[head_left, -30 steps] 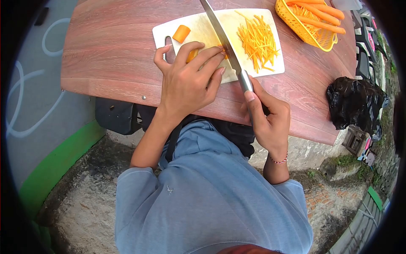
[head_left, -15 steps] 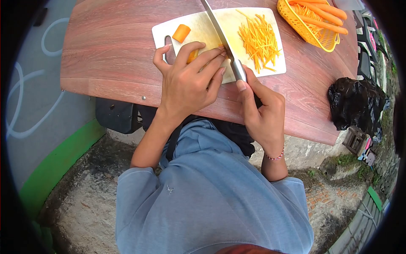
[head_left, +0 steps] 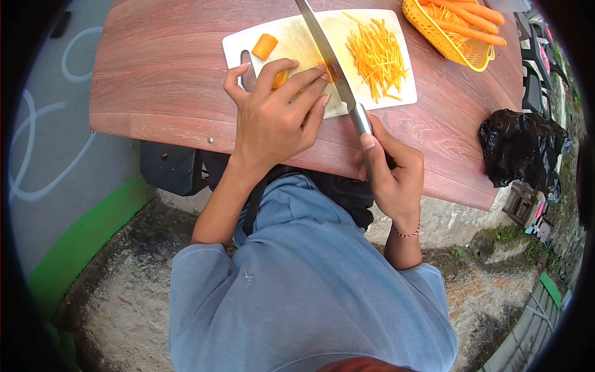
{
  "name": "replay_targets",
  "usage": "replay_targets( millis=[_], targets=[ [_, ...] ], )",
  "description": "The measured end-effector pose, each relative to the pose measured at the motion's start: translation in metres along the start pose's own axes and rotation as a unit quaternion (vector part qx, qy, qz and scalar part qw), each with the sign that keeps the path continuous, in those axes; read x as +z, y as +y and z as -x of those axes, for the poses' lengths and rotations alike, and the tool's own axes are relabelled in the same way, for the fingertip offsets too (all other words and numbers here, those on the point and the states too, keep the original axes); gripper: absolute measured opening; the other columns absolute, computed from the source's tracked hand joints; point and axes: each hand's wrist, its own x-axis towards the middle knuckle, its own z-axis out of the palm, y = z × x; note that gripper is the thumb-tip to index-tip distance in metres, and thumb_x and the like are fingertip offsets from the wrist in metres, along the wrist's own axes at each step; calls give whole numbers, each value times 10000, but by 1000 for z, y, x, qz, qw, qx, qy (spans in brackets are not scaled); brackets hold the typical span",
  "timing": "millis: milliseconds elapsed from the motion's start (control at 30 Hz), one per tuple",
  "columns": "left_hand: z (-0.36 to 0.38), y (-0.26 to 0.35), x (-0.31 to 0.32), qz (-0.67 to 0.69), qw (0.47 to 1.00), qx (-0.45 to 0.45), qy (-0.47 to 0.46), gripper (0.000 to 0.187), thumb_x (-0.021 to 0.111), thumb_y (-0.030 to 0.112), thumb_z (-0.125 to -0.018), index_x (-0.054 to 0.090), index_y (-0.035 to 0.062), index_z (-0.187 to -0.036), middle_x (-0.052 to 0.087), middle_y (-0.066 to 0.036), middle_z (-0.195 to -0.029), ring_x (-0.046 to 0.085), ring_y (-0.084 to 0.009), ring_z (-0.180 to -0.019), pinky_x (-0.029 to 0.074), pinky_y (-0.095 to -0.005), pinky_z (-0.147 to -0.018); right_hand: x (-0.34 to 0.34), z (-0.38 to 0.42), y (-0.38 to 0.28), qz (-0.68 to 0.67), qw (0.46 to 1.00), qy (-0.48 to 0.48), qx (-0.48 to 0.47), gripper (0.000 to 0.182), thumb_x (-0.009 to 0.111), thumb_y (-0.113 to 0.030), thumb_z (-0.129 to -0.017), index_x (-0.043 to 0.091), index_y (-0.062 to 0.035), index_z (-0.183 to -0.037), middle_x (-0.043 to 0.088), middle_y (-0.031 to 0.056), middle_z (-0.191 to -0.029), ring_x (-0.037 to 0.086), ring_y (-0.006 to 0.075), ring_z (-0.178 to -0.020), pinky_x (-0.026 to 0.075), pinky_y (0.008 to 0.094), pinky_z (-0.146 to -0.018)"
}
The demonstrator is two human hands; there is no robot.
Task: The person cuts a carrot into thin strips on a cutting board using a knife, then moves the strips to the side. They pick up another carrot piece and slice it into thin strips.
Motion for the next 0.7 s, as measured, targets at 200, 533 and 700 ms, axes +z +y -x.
replay_targets(
  millis=[200,533,700],
  targets=[
    [0,0,0,3,1000,-2,5,222,796,216,-892,832,166,-1106,774,102,-1216,628,-185,-1199,240,-544,-1100,2,-3,-4,0,1000,-1,-2,341,672,-97,-1039,701,53,-1344,591,91,-658,563,103,-617,495,294,-617],
    [-1,-1,2,12,1000,4,11,209,781,226,-892,829,145,-1079,770,86,-1196,631,-189,-1173,237,-557,-1093,-2,10,-7,59,998,-11,-9,354,647,-122,-1065,685,41,-1376,618,64,-693,585,98,-593,487,276,-583],
    [-2,-1,0,18,1000,-4,4,210,799,206,-877,829,158,-1079,777,103,-1201,637,-180,-1168,243,-533,-1093,-1,4,-7,105,994,-14,-31,365,627,-155,-1091,677,5,-1415,624,-5,-697,579,59,-573,468,252,-543]
  ],
)
